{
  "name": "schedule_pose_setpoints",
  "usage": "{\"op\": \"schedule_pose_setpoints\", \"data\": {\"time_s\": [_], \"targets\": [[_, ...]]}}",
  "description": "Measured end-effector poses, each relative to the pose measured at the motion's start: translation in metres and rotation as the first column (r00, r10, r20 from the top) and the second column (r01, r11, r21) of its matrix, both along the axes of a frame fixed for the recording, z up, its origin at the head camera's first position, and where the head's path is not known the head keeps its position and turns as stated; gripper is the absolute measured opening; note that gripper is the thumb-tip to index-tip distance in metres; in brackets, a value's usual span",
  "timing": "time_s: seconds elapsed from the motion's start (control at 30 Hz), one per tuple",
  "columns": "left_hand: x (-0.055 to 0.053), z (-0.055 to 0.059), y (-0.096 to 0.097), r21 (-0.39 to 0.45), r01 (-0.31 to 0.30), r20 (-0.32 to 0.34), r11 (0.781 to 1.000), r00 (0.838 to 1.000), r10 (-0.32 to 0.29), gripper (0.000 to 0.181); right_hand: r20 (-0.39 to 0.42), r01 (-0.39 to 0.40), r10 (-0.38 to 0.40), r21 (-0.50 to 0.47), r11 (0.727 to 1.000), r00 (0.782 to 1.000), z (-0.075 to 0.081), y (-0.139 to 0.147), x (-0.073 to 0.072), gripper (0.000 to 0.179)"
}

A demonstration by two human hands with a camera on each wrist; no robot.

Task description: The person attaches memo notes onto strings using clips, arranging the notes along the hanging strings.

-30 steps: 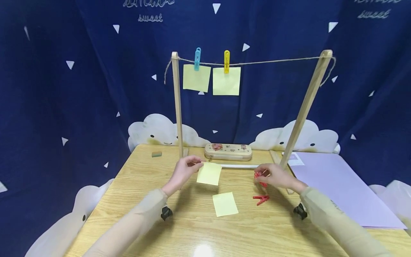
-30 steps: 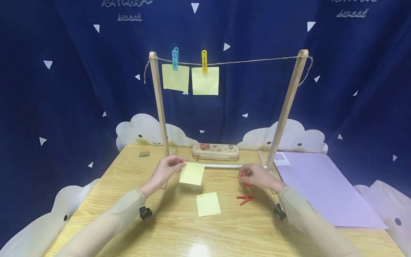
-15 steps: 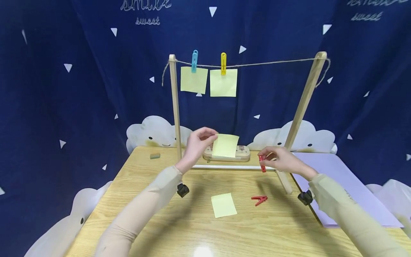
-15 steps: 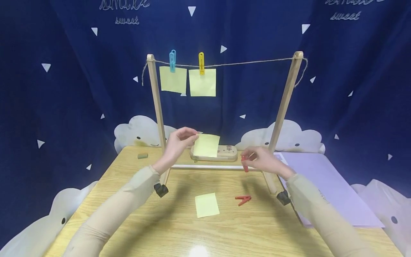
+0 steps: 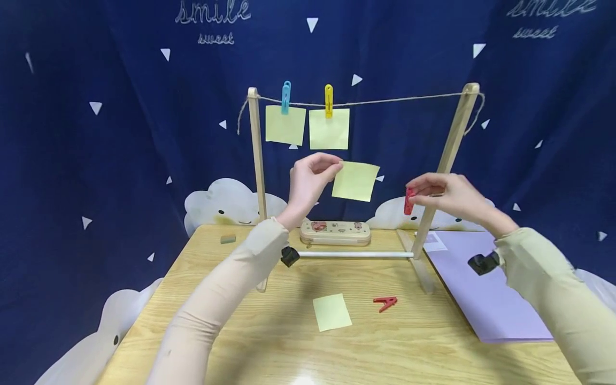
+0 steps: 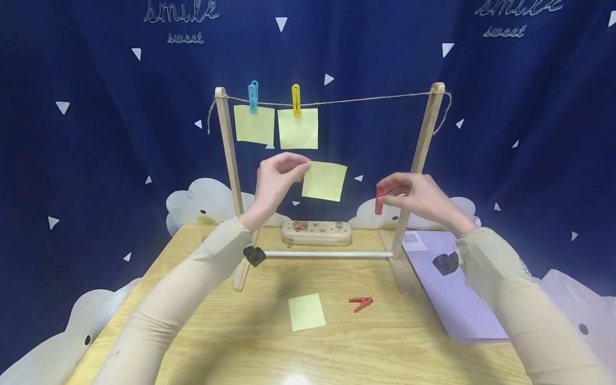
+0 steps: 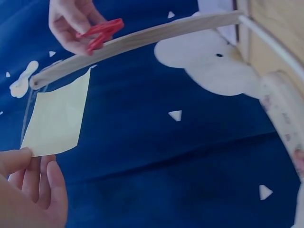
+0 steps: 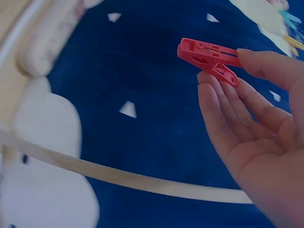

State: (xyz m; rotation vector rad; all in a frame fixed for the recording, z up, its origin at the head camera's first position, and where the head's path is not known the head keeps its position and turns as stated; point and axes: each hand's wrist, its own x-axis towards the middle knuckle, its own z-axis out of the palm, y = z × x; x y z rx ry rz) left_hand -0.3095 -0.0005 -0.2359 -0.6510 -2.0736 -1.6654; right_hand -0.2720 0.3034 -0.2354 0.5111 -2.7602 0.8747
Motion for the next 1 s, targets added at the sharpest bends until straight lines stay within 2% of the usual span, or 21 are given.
{"op": "schedule_pose_setpoints", "data": {"time_s": [0.07,0.2,0.37,0.6,0.77,1.0], "targets": [[-0.001,0.011,0.004,0.019,-0.009,-0.018,1.0,1.0,0.009,0.014,-0.028,0.032,-0.033,-0.018,0.999,0.999,0.017,0.001,0.001,0.034],[-0.004,0.029,0.014,0.061,-0.027,-0.028,0.998,0.999,0.029,0.015,-0.074,0.041,-0.047,-0.075,0.996,0.996,0.046,0.004,0.001,0.04],[-0.008,0.04,0.028,0.104,-0.024,-0.029,0.994,0.999,0.027,0.015,-0.087,0.015,-0.031,-0.177,0.984,0.996,0.074,0.007,-0.001,0.042],[-0.018,0.055,0.045,0.155,-0.048,-0.029,0.987,0.998,0.053,0.016,-0.125,-0.037,-0.004,-0.326,0.945,0.992,0.11,0.001,-0.006,0.036],[-0.023,0.065,0.049,0.172,-0.083,-0.021,0.982,0.996,0.088,0.017,-0.168,-0.07,0.012,-0.343,0.937,0.986,0.133,-0.01,-0.01,0.035],[-0.027,0.067,0.056,0.165,-0.098,-0.012,0.981,0.995,0.101,0.017,-0.199,-0.097,0.042,-0.278,0.956,0.979,0.157,-0.026,-0.018,0.04]]}}
